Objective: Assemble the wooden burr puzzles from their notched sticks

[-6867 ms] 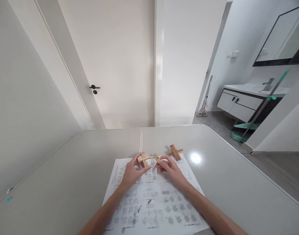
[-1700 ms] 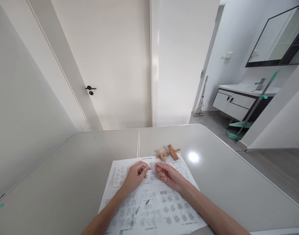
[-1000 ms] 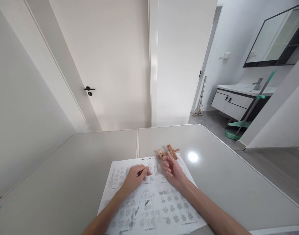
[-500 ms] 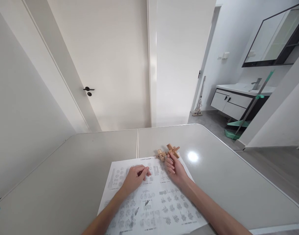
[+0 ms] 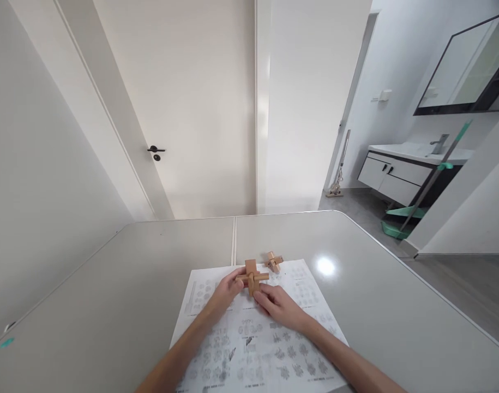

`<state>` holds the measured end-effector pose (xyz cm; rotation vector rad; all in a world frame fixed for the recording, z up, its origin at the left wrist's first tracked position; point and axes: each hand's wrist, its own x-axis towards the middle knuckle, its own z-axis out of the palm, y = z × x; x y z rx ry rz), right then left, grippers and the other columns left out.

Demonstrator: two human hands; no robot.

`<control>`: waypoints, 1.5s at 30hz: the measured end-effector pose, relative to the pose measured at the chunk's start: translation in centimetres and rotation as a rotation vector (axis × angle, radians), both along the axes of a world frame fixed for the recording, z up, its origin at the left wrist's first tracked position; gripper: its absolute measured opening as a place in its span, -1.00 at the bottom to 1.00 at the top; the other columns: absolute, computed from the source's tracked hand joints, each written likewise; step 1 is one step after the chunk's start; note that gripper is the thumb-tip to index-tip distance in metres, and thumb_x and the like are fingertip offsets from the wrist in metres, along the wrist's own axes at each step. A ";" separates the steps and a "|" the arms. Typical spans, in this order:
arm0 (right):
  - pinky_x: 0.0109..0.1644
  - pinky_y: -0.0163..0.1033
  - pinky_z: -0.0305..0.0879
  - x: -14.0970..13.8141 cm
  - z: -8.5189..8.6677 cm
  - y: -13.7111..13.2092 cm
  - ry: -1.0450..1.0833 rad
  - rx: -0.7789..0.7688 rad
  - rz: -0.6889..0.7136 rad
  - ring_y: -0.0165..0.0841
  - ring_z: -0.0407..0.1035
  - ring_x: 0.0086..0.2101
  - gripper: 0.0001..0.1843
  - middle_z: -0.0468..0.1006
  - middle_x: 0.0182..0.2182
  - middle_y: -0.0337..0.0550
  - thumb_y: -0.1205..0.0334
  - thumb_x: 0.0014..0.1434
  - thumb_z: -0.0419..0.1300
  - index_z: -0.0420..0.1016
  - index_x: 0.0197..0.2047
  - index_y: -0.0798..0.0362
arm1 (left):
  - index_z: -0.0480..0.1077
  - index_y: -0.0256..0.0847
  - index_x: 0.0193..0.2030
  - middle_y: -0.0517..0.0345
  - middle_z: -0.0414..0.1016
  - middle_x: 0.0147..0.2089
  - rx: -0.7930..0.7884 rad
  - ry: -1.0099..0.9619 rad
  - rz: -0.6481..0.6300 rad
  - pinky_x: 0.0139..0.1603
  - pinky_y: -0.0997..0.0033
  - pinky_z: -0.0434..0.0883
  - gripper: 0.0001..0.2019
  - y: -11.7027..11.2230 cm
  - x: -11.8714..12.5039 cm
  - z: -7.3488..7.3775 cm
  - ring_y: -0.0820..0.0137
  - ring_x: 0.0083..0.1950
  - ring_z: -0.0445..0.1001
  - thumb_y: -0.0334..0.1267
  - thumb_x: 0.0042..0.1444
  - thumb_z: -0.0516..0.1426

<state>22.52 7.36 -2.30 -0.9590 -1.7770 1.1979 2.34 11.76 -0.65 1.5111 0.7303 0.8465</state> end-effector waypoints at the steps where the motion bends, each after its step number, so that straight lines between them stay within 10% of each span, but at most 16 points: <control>1: -0.46 -0.27 -0.01 -0.1 -0.1 0.0 -0.034 0.006 0.010 -0.44 0.07 -0.58 -0.49 0.25 -0.61 -0.33 -0.06 0.44 -0.02 0.20 -0.50 0.01 | 0.38 -0.16 0.30 -0.10 0.47 0.29 -0.005 0.014 -0.018 0.33 0.05 0.32 -0.33 -0.1 0.0 0.2 0.00 0.28 0.43 0.24 0.21 0.16; 19: -0.49 -0.27 0.02 0.4 0.0 0.9 0.282 -0.299 -0.074 -0.42 0.08 -0.63 -0.45 0.28 -0.68 -0.35 -0.28 0.35 0.00 0.28 -0.44 -0.01 | 0.29 -0.11 0.37 -0.07 0.47 0.28 0.304 0.231 0.070 0.32 0.03 0.39 -0.23 -0.9 0.3 0.4 0.06 0.26 0.45 -0.24 0.00 0.38; 45: -0.57 -0.29 -0.19 0.3 -0.3 1.1 0.435 -0.408 -0.011 -0.51 -0.15 -0.65 -0.47 0.07 -0.69 -0.48 -0.32 0.25 0.14 0.36 -0.36 0.03 | 0.28 -0.08 0.39 -0.07 0.45 0.31 0.300 0.239 0.082 0.32 0.02 0.39 -0.20 -0.6 -0.1 0.3 0.05 0.28 0.44 -0.21 -0.02 0.40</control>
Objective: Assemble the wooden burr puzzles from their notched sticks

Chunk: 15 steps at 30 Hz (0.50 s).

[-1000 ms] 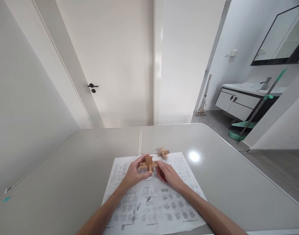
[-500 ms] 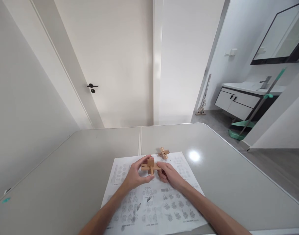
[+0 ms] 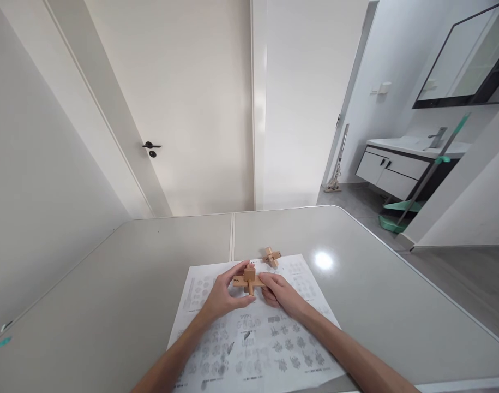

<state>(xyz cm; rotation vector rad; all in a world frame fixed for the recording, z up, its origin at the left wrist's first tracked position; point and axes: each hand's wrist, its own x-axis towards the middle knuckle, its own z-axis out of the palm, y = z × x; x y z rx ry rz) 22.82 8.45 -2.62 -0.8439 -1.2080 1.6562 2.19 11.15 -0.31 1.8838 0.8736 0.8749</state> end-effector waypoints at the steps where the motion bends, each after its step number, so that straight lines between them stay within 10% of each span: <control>1: -0.57 -0.29 -0.19 0.0 0.0 0.0 -0.001 0.002 -0.003 -0.51 -0.15 -0.65 -0.47 0.06 -0.69 -0.49 -0.32 0.25 0.15 0.38 -0.34 0.03 | 0.29 -0.08 0.38 -0.07 0.46 0.30 0.003 0.001 0.009 0.32 0.02 0.39 -0.20 0.0 0.0 0.0 0.05 0.27 0.45 -0.21 -0.02 0.40; 15: -0.57 -0.31 -0.20 0.4 0.2 0.0 0.000 -0.023 0.075 -0.53 -0.14 -0.65 -0.46 0.04 -0.67 -0.50 -0.31 0.23 0.19 0.28 -0.38 0.02 | 0.31 -0.03 0.38 -0.07 0.46 0.31 0.037 0.002 -0.046 0.33 -0.02 0.38 -0.15 0.0 -0.2 0.3 0.01 0.29 0.44 -0.17 -0.08 0.45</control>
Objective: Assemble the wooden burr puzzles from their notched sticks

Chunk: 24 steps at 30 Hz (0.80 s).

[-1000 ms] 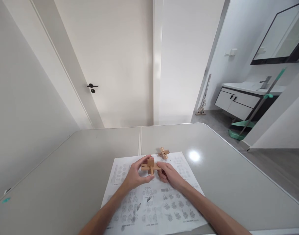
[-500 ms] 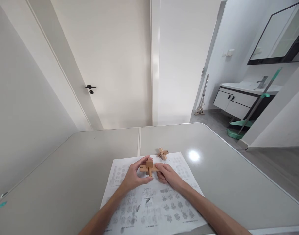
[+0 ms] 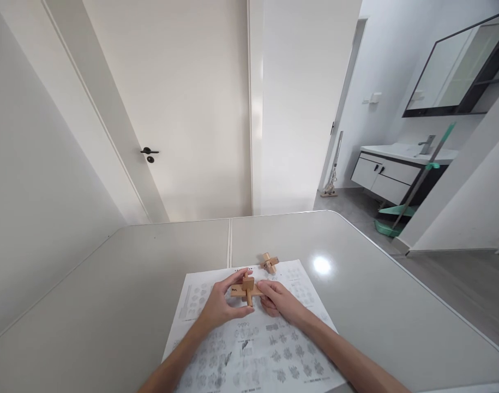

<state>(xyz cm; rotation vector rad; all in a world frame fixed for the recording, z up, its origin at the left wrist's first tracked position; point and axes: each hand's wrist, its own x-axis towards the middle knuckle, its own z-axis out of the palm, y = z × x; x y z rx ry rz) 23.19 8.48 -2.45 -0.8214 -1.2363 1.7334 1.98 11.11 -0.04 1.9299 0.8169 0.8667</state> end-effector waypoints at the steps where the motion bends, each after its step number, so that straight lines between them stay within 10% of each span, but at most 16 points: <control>1: -0.57 -0.31 -0.18 0.0 -0.1 0.0 -0.006 0.005 0.013 -0.53 -0.12 -0.65 -0.47 0.07 -0.67 -0.50 -0.31 0.23 0.19 0.30 -0.38 0.02 | 0.31 -0.03 0.39 -0.07 0.45 0.32 -0.008 0.002 -0.018 0.35 -0.03 0.36 -0.14 -0.1 0.0 0.0 0.00 0.30 0.43 -0.18 -0.09 0.46; 14: -0.56 -0.31 -0.18 -0.6 -0.6 0.1 0.096 -0.002 -0.064 -0.53 -0.07 -0.67 -0.47 0.12 -0.68 -0.48 -0.30 0.26 0.18 0.37 -0.32 0.05 | 0.37 0.02 0.30 -0.04 0.30 0.41 -0.104 -0.141 -0.010 0.27 0.05 0.46 -0.35 -0.4 0.7 0.4 0.07 0.30 0.43 -0.21 0.05 0.41; 24: -0.57 -0.32 -0.11 -0.6 -1.2 0.6 0.089 -0.007 -0.184 -0.53 0.03 -0.67 -0.44 0.20 -0.65 -0.44 -0.34 0.20 0.21 0.31 -0.39 0.03 | 0.60 -0.16 -0.07 -0.01 -0.14 0.59 -0.223 -0.190 0.016 -0.09 0.15 0.66 -0.75 -0.8 1.3 0.2 0.30 -0.15 0.65 -0.14 0.13 0.33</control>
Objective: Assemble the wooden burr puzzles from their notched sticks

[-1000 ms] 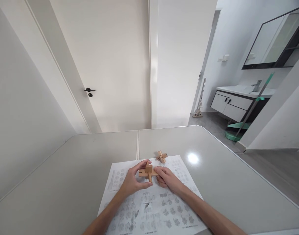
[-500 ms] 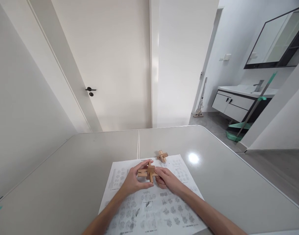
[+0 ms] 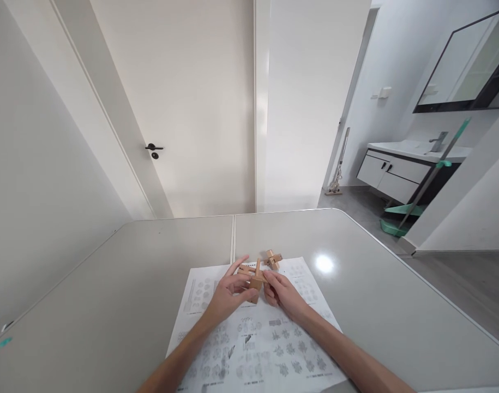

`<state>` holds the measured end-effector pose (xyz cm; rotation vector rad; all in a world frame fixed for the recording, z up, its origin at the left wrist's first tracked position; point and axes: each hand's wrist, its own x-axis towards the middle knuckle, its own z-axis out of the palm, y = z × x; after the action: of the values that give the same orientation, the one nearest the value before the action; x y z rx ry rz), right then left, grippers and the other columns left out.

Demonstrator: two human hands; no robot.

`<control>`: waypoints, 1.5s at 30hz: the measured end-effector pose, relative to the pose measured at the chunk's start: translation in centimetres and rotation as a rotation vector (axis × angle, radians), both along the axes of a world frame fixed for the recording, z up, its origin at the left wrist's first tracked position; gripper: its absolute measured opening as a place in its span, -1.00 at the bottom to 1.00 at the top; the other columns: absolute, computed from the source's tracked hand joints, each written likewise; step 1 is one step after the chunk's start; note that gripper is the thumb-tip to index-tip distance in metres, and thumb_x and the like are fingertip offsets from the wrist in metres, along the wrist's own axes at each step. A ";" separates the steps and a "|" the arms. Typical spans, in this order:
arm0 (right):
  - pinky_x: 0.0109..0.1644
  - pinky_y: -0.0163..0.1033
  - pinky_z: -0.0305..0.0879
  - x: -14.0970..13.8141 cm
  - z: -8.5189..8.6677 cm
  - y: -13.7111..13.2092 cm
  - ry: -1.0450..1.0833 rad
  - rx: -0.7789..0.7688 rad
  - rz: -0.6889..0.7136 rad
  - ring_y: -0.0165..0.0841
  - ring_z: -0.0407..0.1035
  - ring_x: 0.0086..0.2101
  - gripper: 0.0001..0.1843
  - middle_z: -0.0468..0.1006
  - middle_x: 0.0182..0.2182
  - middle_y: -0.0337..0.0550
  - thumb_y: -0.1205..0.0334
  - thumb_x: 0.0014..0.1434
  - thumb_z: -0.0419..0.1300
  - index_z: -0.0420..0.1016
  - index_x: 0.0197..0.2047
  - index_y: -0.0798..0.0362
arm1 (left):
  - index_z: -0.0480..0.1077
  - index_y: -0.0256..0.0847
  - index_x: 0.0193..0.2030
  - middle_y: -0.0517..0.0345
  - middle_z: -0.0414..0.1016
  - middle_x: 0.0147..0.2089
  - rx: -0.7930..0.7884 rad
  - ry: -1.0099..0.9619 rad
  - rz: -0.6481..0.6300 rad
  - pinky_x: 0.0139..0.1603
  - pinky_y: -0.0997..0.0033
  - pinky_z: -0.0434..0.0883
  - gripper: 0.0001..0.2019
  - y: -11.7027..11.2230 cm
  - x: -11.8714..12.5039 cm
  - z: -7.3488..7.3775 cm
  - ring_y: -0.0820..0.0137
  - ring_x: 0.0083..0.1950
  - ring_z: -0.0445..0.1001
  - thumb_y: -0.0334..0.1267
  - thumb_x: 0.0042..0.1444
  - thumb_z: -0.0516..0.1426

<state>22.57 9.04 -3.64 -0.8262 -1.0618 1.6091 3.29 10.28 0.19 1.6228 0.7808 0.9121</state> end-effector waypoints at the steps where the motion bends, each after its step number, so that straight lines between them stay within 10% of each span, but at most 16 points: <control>1: -0.58 -0.33 -0.11 0.0 0.0 0.1 -0.002 -0.009 -0.024 -0.53 0.03 -0.67 -0.43 0.21 -0.65 -0.44 -0.34 0.20 0.21 0.29 -0.40 0.02 | 0.62 -0.18 -0.13 0.01 -0.18 0.60 0.011 0.018 0.025 -0.11 0.17 0.66 -0.77 0.0 0.0 0.1 0.24 -0.09 0.65 -0.13 0.13 0.33; 7: -0.57 -0.33 -0.10 0.4 0.5 0.0 -0.016 -0.044 -0.134 -0.52 0.06 -0.65 -0.43 0.21 -0.62 -0.41 -0.34 0.20 0.21 0.25 -0.42 0.02 | 0.58 -0.19 -0.14 -0.04 0.04 0.55 0.072 0.001 0.223 -0.10 0.25 0.63 -0.70 1.1 -0.7 0.0 0.22 -0.08 0.66 -0.01 0.15 0.30; 11: -0.56 -0.32 -0.12 0.5 0.8 -0.1 -0.011 -0.033 -0.126 -0.51 0.06 -0.64 -0.42 0.22 -0.62 -0.39 -0.34 0.21 0.21 0.21 -0.45 0.01 | 0.51 -0.21 0.00 -0.02 0.68 -0.11 -0.010 0.093 0.472 -0.20 0.28 0.58 -0.57 2.8 -1.9 -0.6 0.19 -0.20 0.68 0.09 0.19 0.23; 25: -0.58 -0.34 -0.07 0.3 0.2 0.1 -0.065 -0.035 -0.123 -0.52 0.06 -0.67 -0.42 0.23 -0.65 -0.42 -0.36 0.18 0.20 0.25 -0.42 0.01 | 0.57 -0.08 -0.03 0.10 0.67 -0.16 0.376 0.825 0.667 -0.20 0.32 0.41 -0.70 4.6 -4.6 -2.3 0.23 -0.14 0.58 -0.06 0.32 0.06; 45: -0.55 -0.32 -0.07 0.5 0.3 0.0 -0.100 -0.027 -0.100 -0.50 0.06 -0.66 -0.43 0.23 -0.64 -0.41 -0.34 0.22 0.16 0.23 -0.44 0.00 | 0.43 -0.24 -0.04 -0.10 0.48 0.04 0.499 0.973 0.739 0.11 0.06 0.34 -0.76 4.7 -5.0 -2.9 0.05 0.13 0.37 -0.44 0.24 0.01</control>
<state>23.05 9.05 -3.33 -0.9714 -1.0535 1.5146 -1.69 14.96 -2.75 2.2910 2.0445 0.8044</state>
